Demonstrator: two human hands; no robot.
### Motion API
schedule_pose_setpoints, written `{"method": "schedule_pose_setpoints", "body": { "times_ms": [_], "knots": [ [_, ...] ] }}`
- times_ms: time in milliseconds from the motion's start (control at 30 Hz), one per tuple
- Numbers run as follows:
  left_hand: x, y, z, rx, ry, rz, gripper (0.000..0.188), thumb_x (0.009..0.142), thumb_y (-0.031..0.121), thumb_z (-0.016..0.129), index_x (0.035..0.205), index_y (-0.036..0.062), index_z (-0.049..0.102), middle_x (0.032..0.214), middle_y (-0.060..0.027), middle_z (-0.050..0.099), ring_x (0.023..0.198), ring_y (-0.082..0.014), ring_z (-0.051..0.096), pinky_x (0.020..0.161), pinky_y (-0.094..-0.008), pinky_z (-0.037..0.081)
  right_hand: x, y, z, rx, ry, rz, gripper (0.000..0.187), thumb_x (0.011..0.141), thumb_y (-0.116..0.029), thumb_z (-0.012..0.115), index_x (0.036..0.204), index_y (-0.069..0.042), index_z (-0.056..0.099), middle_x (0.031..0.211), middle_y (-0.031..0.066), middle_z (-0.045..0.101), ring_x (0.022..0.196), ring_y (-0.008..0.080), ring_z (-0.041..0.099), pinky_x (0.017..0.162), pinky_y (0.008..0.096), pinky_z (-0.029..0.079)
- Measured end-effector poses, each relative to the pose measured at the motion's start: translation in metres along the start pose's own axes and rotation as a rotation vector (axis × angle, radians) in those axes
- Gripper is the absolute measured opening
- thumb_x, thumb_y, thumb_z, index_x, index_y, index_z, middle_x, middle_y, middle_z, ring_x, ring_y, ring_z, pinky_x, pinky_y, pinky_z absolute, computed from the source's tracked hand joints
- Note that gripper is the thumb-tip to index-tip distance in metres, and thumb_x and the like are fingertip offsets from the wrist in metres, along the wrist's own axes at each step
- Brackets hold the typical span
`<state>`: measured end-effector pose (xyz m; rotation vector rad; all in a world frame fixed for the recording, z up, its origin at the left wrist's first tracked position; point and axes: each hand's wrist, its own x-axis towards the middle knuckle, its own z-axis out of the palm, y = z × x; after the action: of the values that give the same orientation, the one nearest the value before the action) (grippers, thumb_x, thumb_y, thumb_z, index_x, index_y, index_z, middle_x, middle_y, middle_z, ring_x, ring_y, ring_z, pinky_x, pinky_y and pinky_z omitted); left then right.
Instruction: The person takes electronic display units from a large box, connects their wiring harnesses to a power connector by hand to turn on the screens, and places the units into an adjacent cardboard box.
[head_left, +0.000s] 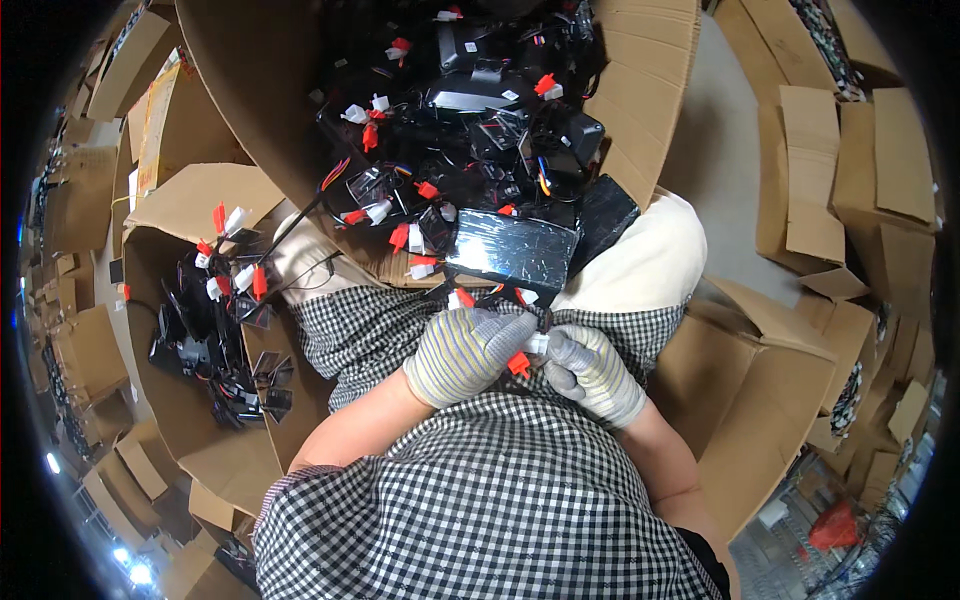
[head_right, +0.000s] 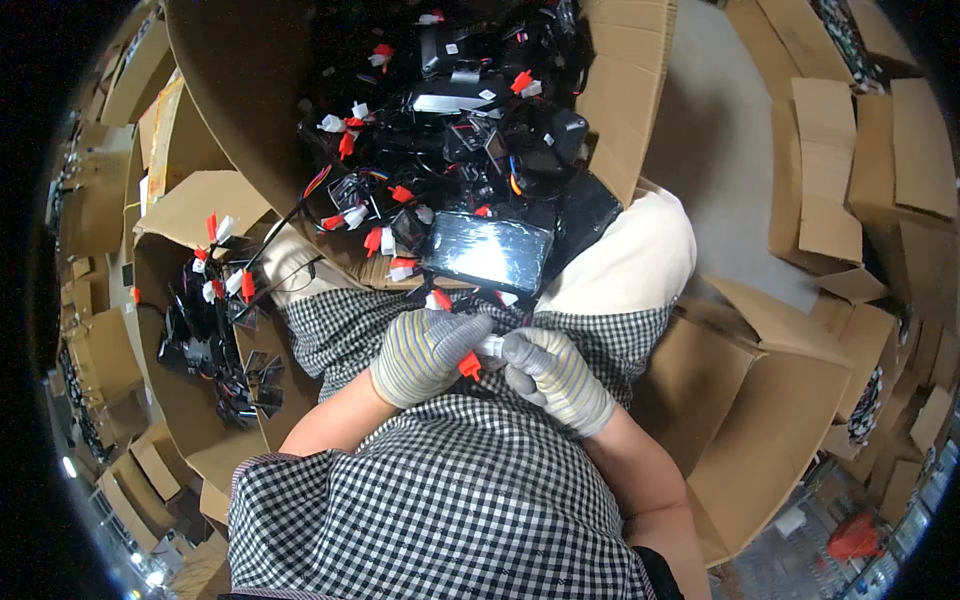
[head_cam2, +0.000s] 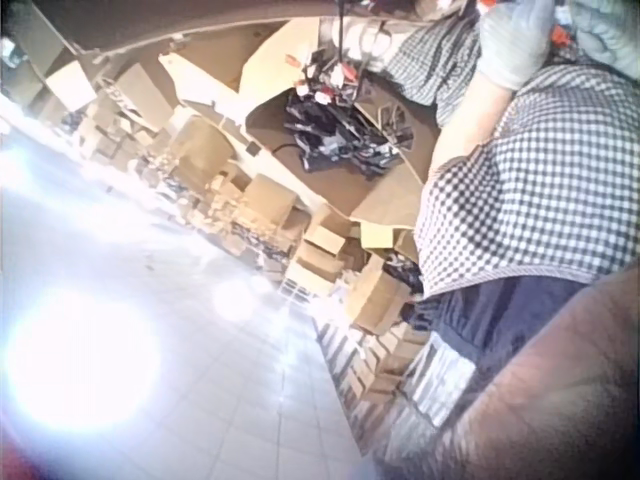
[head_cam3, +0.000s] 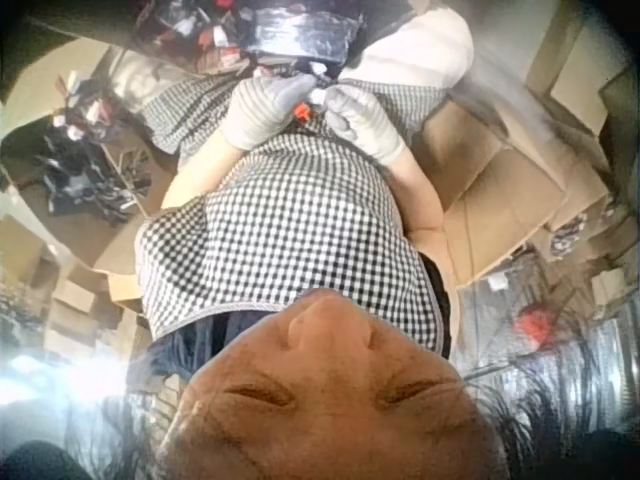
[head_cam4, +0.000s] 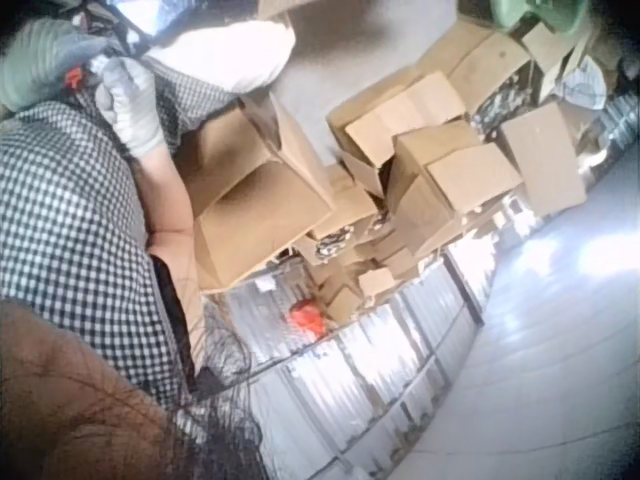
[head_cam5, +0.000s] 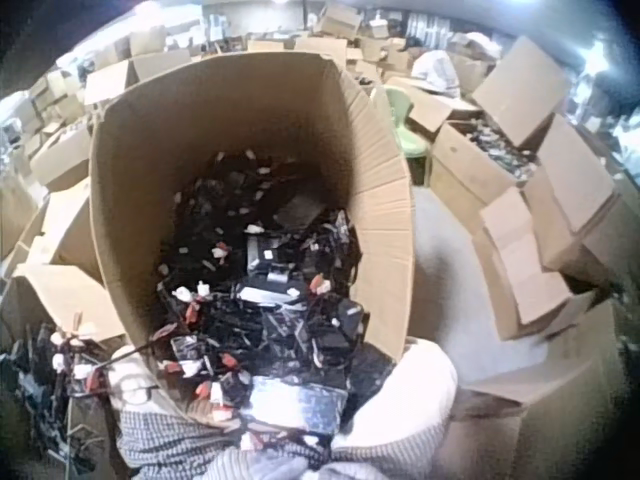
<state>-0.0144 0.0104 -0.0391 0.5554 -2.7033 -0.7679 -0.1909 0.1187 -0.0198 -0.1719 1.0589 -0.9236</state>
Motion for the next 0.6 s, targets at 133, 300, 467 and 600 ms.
{"method": "schedule_pose_setpoints", "body": {
  "times_ms": [133, 300, 467, 600],
  "knots": [
    [-0.003, -0.005, 0.0, -0.055, -0.005, -0.018, 0.03, 0.079, 0.02, 0.061, 0.107, 0.0075, 0.058, 0.07, -0.0051, 0.064, 0.059, -0.0215, 0.063, 0.049, -0.034, 0.048, 0.005, -0.005, 0.005, -0.064, -0.007, 0.043, 0.048, 0.092, -0.045, 0.054, 0.103, 0.0, 0.064, 0.053, -0.004, 0.042, 0.043, 0.0038, 0.035, 0.042, 0.0185, 0.024],
    [-0.003, -0.008, -0.002, -0.092, 0.048, -0.036, 0.033, 0.077, 0.02, 0.063, 0.108, 0.0067, 0.058, 0.071, -0.0061, 0.064, 0.058, -0.024, 0.062, 0.05, -0.0348, 0.049, 0.014, -0.008, 0.004, -0.074, -0.021, 0.087, 0.047, 0.091, -0.046, 0.054, 0.098, -0.001, 0.064, 0.053, -0.0042, 0.042, 0.043, 0.0031, 0.034, 0.04, 0.0184, 0.022],
    [-0.003, -0.012, -0.004, -0.107, 0.019, -0.079, 0.032, 0.077, 0.02, 0.064, 0.107, 0.0077, 0.059, 0.072, -0.0062, 0.064, 0.059, -0.0236, 0.063, 0.05, -0.0352, 0.049, 0.02, -0.01, 0.005, -0.069, -0.011, 0.114, 0.049, 0.09, -0.049, 0.055, 0.094, -0.001, 0.063, 0.053, -0.0047, 0.042, 0.042, 0.0028, 0.033, 0.04, 0.0181, 0.021],
    [-0.003, -0.016, -0.008, -0.097, -0.053, -0.114, 0.034, 0.076, 0.02, 0.065, 0.108, 0.0086, 0.059, 0.074, -0.0057, 0.065, 0.062, -0.0245, 0.064, 0.052, -0.0352, 0.05, 0.025, -0.011, 0.005, -0.146, -0.08, 0.084, 0.052, 0.086, -0.053, 0.059, 0.092, -0.002, 0.063, 0.056, -0.0047, 0.044, 0.044, 0.0027, 0.033, 0.041, 0.0173, 0.022]
  ]
}}
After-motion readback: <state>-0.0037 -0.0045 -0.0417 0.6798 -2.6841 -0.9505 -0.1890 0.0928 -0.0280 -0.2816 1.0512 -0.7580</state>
